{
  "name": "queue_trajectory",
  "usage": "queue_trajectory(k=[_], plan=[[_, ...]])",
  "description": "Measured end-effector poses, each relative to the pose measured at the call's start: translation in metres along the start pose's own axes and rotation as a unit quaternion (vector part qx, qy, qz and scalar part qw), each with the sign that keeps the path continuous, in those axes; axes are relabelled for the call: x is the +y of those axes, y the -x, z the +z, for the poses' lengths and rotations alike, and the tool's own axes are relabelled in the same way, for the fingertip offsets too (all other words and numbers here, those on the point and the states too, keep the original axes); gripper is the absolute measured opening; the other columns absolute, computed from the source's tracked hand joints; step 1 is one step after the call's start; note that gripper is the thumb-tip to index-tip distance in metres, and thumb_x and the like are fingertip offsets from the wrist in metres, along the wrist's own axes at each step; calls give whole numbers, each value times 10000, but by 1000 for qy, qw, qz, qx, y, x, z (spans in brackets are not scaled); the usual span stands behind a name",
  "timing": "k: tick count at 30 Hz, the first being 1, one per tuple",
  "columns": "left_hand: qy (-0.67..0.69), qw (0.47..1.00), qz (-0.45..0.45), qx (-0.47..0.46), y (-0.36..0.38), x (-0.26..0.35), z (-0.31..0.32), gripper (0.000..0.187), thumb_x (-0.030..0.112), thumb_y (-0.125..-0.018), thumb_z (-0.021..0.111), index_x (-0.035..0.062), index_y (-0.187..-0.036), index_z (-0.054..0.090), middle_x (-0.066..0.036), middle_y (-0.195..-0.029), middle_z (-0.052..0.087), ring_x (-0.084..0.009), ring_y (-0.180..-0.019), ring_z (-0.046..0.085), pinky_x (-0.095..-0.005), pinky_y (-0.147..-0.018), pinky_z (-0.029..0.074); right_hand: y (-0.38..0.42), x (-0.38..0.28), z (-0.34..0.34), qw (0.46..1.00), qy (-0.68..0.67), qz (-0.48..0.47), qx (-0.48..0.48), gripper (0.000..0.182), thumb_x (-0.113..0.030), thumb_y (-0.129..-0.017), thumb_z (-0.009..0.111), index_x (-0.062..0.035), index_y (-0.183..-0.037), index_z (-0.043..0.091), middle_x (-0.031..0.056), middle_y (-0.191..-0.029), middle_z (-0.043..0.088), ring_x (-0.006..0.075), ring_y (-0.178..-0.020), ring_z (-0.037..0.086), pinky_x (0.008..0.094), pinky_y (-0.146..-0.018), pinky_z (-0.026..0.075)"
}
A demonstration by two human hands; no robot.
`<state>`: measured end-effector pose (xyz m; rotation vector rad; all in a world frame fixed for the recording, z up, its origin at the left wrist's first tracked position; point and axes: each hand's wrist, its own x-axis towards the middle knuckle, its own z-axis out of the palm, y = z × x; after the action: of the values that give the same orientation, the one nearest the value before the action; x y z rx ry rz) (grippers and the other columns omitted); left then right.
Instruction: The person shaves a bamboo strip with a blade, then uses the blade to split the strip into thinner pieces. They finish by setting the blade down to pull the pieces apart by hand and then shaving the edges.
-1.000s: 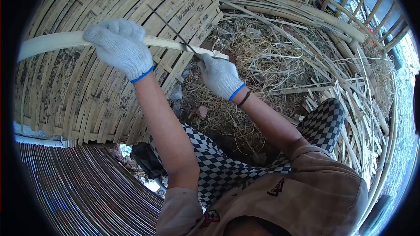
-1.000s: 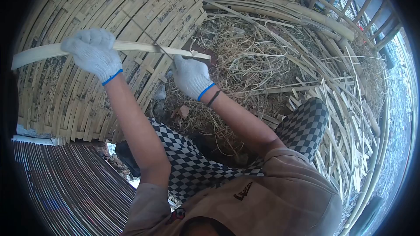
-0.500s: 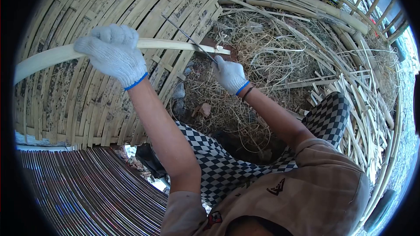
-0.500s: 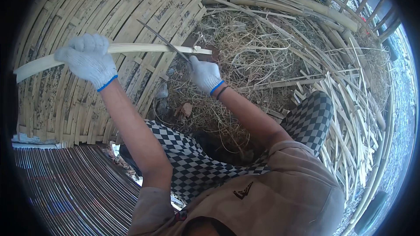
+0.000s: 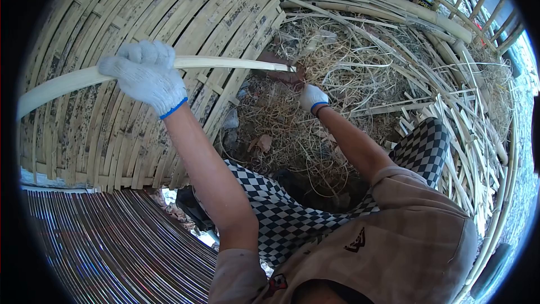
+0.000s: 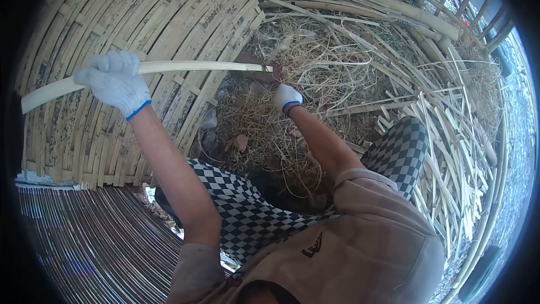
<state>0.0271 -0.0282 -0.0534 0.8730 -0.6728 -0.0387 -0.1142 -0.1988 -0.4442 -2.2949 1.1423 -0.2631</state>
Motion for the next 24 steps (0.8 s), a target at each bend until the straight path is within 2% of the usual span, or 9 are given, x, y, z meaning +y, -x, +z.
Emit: queue_trajectory(k=[3,9,11,12,13,14,17,21,24], plan=[[138,986,-32,-85,-18,-11,-20,671,681,-1045,384,221,-570,267,50,-473,230,-107,-395,116,-300,-382,137,3,-25,-40,1000,22,7,-15,286,-246,-993,535,-47,-1026,737,240,-934,746,420,-914,729,511,-822,589],[118,984,-45,-123,-26,-16,-28,678,702,-1040,361,219,-575,259,46,-483,217,-117,-411,100,-300,-389,130,44,-64,-54,992,-42,-89,80,276,-317,-1023,543,-63,-1080,635,223,-823,723,426,-803,715,535,-721,567],[100,980,-37,-167,-21,-13,-31,634,680,-1039,379,237,-599,271,57,-512,220,-121,-423,142,-295,-420,179,28,-15,-5,999,-26,33,20,263,-258,-990,568,-67,-1145,664,257,-977,736,432,-948,719,535,-810,570],[91,977,-30,-190,-20,-10,-31,612,669,-1039,389,246,-611,277,63,-527,221,-124,-430,163,-292,-435,204,10,22,19,989,-19,114,-94,307,-241,-976,555,-55,-1148,729,266,-1079,732,421,-1063,708,511,-893,572],[80,981,-25,-173,-17,-8,-31,615,692,-1028,393,241,-621,301,57,-540,241,-123,-442,177,-287,-443,214,-13,63,60,989,60,57,-121,345,-245,-981,524,-38,-1107,769,264,-1108,732,405,-1109,703,485,-926,575],[66,985,-24,-158,-15,-5,-31,620,716,-1016,397,235,-632,324,51,-552,260,-122,-454,192,-282,-450,225,15,36,17,988,11,115,-105,371,-242,-990,486,-17,-1091,763,270,-1082,733,407,-1084,711,483,-917,580],[108,985,3,-132,-10,-10,-24,649,784,-973,407,207,-677,383,25,-603,316,-120,-498,235,-272,-474,244,9,43,20,963,187,-62,-183,384,-272,-986,503,-17,-1131,750,286,-1064,729,423,-1059,713,500,-920,575],[94,991,79,-44,-4,-19,10,764,872,-859,490,114,-774,447,24,-624,344,-126,-511,261,-276,-473,254,57,-21,-36,987,-85,125,-48,410,-338,-993,534,-26,-1163,738,286,-1069,729,441,-1068,697,513,-924,565],[103,975,1,-197,-1,-17,2,742,855,-856,524,129,-744,421,27,-577,321,-128,-491,250,-300,-460,228,76,-66,-64,992,-122,18,41,344,-336,-1024,532,-46,-1105,697,259,-920,730,438,-908,714,547,-799,567]])
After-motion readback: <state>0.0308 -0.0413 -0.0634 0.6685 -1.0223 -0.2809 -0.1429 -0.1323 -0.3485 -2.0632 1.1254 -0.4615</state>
